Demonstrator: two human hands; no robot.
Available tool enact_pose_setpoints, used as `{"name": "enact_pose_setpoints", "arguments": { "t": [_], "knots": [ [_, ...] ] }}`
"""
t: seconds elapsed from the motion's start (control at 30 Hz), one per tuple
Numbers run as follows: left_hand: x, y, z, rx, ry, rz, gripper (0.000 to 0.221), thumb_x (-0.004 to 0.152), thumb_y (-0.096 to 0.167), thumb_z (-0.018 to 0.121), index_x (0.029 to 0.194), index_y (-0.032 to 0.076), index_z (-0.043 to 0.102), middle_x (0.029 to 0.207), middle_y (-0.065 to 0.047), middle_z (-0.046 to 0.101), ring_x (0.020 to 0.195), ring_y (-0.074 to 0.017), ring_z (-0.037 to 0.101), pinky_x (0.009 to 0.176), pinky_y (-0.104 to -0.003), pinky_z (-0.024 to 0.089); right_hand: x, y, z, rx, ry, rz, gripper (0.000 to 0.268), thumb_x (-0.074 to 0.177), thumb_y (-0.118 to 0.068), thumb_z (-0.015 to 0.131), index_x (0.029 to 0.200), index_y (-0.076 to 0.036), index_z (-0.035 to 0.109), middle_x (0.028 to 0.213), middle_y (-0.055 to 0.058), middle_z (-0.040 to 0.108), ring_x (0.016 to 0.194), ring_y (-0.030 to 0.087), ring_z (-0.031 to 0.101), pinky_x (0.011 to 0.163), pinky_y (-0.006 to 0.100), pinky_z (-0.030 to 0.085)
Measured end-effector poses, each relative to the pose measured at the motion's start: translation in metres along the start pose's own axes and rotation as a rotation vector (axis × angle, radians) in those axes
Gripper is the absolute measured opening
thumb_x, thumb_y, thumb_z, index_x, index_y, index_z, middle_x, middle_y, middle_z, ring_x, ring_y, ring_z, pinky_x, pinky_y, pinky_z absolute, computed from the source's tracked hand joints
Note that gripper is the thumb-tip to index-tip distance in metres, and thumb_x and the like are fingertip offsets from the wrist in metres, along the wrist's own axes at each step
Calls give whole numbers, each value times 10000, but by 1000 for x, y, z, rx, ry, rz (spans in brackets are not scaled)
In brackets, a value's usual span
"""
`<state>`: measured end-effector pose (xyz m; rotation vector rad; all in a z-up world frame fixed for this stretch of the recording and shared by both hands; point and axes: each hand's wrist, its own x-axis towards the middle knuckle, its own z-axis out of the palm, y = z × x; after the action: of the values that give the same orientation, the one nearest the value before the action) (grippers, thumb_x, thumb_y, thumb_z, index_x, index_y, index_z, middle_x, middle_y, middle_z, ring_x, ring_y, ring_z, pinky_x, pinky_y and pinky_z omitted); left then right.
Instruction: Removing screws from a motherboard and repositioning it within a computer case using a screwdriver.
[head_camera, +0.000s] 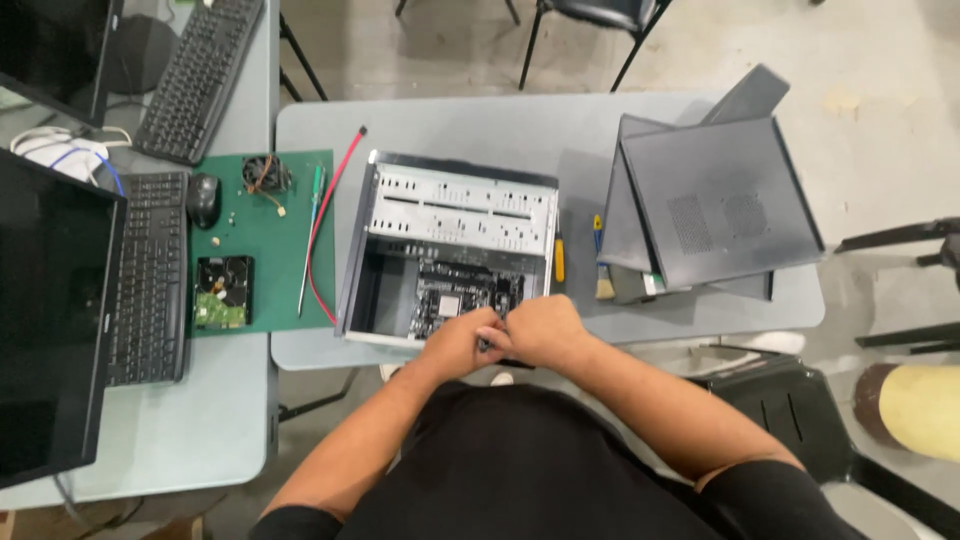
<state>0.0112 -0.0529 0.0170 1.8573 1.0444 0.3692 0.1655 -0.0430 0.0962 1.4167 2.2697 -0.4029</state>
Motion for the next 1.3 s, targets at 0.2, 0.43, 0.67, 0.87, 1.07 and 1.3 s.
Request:
{"name": "enact_pose_setpoints", "arguments": {
  "t": [0.2,0.43,0.67,0.87,1.07,1.3],
  "knots": [
    [-3,16,-13,83,-84,6,396,737,294,613,1088,121,553,929,-118,641,915,-343,593,801,-467,478,-22,-3,-28,53,-21,-98,516,837,-522,368,984,-95,618,839,97,645,743,286,646,587,420,503],
    [5,-11,6,10,21,125,375,709,254,681,1032,158,514,889,-53,558,913,-285,585,768,-412,494,-10,0,-13,78,-134,-9,529,859,-480,326,764,-89,669,735,117,665,744,315,658,594,426,489],
    [-2,2,-1,-2,-36,137,348,739,217,638,1042,70,549,958,-150,613,965,-335,577,846,-419,470,-13,0,-6,91,-37,-79,418,814,-473,456,998,-114,566,863,108,631,786,329,635,626,464,494],
    [10,-22,9,-4,14,152,355,700,256,653,985,95,517,934,-113,564,927,-315,583,806,-397,484,-1,-14,-13,86,-100,172,523,806,-522,349,738,-121,678,731,93,674,755,303,664,620,416,504],
    [11,-41,11,-31,-59,198,255,734,171,594,969,86,542,858,-90,587,868,-310,602,761,-381,491,-9,-27,-31,84,-126,193,444,798,-523,405,921,-126,560,819,113,667,810,319,661,662,447,507],
    [20,-30,0,-204,17,316,245,663,104,631,895,118,553,901,-83,538,885,-316,578,773,-372,490,14,-10,8,207,-101,467,428,794,-467,435,647,-146,677,629,78,659,661,289,675,534,418,515]
  ]
}}
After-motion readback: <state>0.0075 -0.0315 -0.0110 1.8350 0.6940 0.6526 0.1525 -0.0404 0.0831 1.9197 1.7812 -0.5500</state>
